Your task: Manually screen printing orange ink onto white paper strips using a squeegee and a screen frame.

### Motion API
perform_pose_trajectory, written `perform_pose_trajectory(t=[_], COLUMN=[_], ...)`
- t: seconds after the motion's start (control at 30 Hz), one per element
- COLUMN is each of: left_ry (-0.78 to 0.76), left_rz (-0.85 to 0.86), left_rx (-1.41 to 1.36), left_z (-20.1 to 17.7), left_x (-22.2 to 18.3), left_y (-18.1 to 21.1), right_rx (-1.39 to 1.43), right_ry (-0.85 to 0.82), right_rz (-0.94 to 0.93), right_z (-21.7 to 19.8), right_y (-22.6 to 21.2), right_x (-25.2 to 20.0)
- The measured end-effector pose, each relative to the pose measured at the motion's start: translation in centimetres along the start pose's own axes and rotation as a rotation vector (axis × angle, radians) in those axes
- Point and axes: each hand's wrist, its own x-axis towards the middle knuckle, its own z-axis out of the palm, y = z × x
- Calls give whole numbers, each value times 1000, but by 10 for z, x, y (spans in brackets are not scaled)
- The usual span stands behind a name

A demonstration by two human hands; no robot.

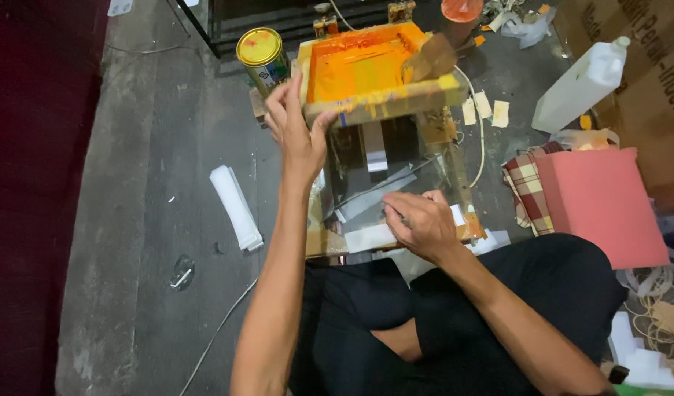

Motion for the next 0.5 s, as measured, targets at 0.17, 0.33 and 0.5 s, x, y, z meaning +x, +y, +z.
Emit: perform_pose_trajectory(t=[0.17, 0.33, 0.5], left_ry=[-73, -104, -145], left_rz=[-134, -120, -136], left_rx=[-200, -107, -54], left_z=[4, 10, 21], left_x=[-59, -102, -125], left_y=[-5, -14, -26], right_rx=[-31, -12, 3], right_ry=[23, 32, 26], right_rz=[33, 87, 98], right_z=[14, 11, 13], right_y=[29, 34, 41], right_x=[-26, -28, -29])
